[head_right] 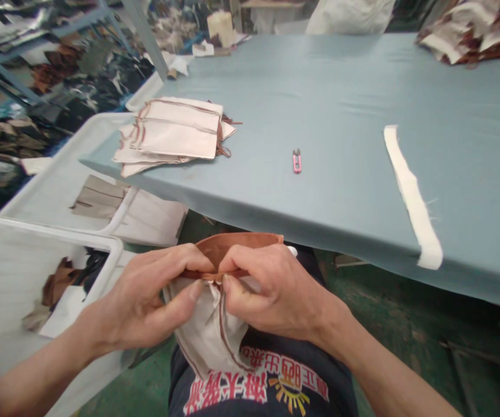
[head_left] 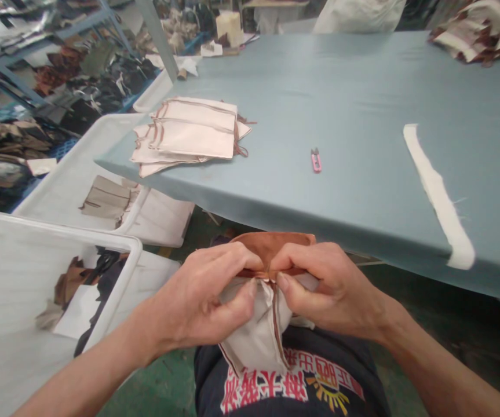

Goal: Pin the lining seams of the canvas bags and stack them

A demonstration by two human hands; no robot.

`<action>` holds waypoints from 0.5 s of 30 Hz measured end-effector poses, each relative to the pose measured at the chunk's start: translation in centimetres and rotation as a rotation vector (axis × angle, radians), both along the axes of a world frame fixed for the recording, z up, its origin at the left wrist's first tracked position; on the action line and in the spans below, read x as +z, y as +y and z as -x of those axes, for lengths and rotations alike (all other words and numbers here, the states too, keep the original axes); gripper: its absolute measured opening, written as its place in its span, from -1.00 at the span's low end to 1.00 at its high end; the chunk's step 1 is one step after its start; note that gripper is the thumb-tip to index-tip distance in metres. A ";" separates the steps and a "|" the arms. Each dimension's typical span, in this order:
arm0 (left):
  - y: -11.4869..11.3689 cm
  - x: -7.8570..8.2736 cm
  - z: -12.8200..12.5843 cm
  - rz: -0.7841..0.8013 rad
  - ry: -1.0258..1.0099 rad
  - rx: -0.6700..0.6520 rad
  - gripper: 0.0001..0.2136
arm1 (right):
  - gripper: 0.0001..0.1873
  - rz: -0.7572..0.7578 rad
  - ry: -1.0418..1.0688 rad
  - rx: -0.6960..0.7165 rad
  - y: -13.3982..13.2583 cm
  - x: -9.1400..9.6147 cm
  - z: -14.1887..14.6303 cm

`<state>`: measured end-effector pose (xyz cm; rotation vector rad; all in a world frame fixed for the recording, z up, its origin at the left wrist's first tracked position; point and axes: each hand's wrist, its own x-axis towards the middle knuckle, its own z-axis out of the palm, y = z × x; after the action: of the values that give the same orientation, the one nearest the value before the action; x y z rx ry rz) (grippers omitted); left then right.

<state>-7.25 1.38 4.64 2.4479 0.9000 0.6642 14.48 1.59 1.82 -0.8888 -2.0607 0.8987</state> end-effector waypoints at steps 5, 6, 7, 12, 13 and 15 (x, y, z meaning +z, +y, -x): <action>0.4 0.7 0.4 0.098 0.096 -0.103 -0.73 | -0.80 -0.148 -0.045 -0.025 -0.3 0.3 0.1; 0.5 0.5 0.4 0.080 0.121 -0.119 -0.71 | -0.80 -0.136 -0.044 -0.022 -0.3 0.3 0.1; 0.6 0.1 0.5 0.043 0.148 -0.131 -0.68 | -0.80 -0.110 -0.042 -0.022 -0.3 0.3 0.1; 1.3 -2.2 0.7 -0.177 0.217 -0.117 -0.61 | -0.81 0.073 -0.012 -0.064 -0.3 -0.4 0.2; 1.4 -2.4 0.7 -0.163 0.198 -0.113 -0.62 | -0.81 0.084 -0.007 -0.072 -0.3 -0.6 0.2; 1.5 -2.5 0.6 -0.068 0.124 -0.125 -0.65 | -0.80 0.075 0.001 -0.063 -0.4 -0.8 0.3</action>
<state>-7.89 2.92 2.15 2.6055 0.7744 0.5113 14.20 1.22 1.02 -0.9874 -1.9982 0.9471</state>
